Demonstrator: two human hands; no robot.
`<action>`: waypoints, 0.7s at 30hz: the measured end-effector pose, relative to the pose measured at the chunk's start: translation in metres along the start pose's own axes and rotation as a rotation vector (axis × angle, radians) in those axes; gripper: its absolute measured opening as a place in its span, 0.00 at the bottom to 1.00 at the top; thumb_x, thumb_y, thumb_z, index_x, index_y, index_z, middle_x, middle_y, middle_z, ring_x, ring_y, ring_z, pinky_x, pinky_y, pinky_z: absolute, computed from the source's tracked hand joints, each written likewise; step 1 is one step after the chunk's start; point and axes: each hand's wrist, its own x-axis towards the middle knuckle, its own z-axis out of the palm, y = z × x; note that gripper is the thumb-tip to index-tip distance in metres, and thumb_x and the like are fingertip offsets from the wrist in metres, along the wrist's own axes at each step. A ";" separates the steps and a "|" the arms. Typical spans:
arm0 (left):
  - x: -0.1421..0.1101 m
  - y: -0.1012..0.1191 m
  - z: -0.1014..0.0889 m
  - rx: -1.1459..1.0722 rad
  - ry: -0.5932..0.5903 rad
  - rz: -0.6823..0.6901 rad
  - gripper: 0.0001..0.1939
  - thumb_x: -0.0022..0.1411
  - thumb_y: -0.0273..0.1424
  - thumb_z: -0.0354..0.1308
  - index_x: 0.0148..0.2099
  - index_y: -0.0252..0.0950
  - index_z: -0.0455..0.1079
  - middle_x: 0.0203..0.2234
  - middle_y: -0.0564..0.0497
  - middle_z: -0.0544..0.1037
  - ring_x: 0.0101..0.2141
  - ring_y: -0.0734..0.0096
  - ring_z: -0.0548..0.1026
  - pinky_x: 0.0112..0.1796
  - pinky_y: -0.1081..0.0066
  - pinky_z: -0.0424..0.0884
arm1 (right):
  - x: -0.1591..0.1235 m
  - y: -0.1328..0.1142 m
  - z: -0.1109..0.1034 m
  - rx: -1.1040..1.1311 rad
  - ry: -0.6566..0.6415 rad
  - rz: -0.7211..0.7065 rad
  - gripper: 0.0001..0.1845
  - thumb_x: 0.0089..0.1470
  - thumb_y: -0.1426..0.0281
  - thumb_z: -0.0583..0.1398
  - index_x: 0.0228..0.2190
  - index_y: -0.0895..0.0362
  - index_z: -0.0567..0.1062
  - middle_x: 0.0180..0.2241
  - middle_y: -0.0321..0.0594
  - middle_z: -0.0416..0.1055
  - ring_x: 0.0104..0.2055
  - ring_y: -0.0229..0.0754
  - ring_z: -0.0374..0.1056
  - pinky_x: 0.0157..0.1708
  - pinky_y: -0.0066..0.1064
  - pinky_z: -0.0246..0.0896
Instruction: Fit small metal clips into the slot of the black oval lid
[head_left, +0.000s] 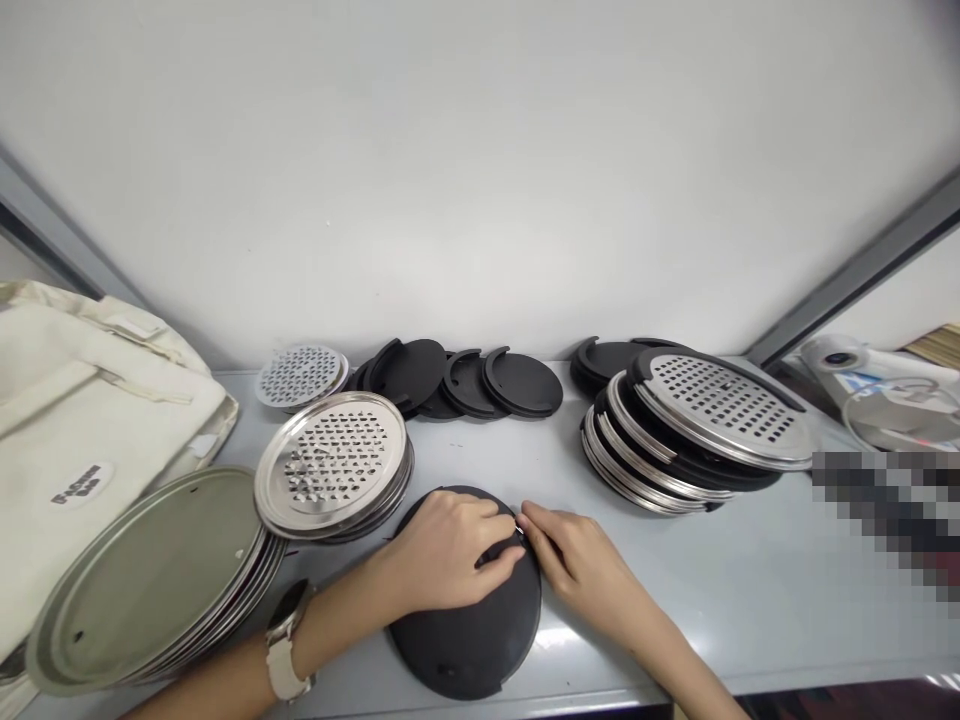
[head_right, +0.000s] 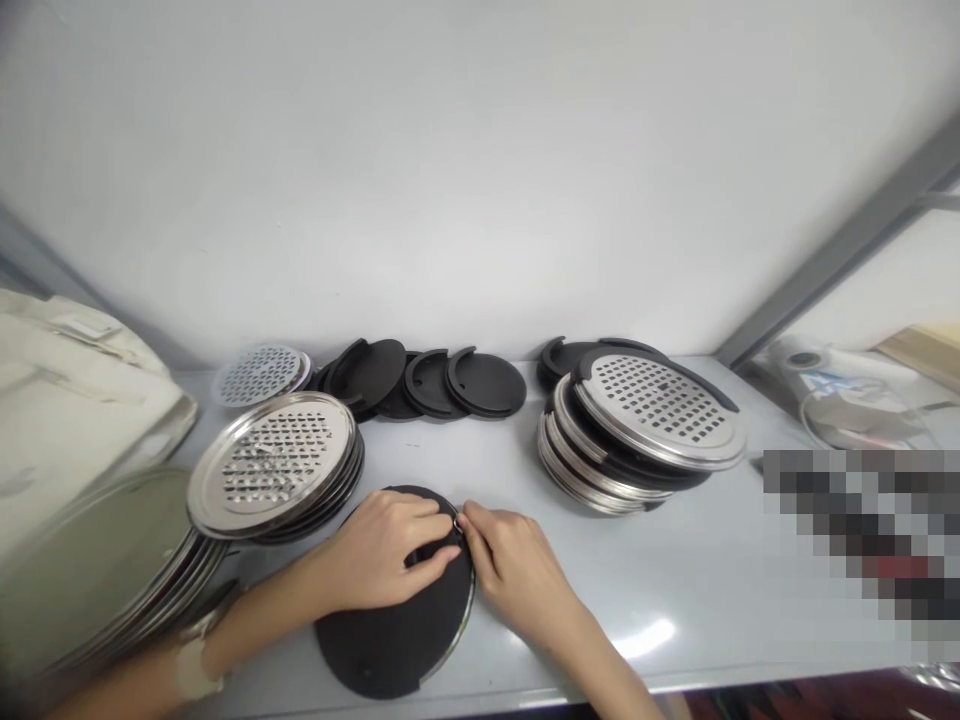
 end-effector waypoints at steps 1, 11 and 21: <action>0.000 0.000 0.000 -0.001 0.001 -0.001 0.11 0.64 0.36 0.49 0.31 0.37 0.65 0.24 0.55 0.70 0.28 0.72 0.70 0.28 0.70 0.57 | 0.000 0.000 0.000 -0.008 0.000 -0.004 0.14 0.64 0.70 0.45 0.25 0.54 0.59 0.21 0.33 0.65 0.22 0.38 0.62 0.25 0.28 0.45; 0.000 0.000 -0.002 -0.011 0.012 0.005 0.10 0.63 0.35 0.49 0.33 0.38 0.67 0.24 0.54 0.71 0.27 0.71 0.70 0.27 0.70 0.57 | -0.001 -0.002 0.000 -0.006 0.017 -0.045 0.13 0.62 0.72 0.45 0.26 0.54 0.61 0.21 0.34 0.67 0.22 0.38 0.63 0.24 0.27 0.47; -0.001 0.001 -0.001 -0.012 0.013 0.012 0.09 0.63 0.34 0.50 0.32 0.37 0.68 0.24 0.53 0.71 0.27 0.71 0.71 0.27 0.70 0.58 | 0.000 -0.002 0.002 -0.040 0.021 -0.057 0.13 0.62 0.73 0.46 0.26 0.54 0.62 0.20 0.33 0.65 0.21 0.38 0.61 0.24 0.28 0.45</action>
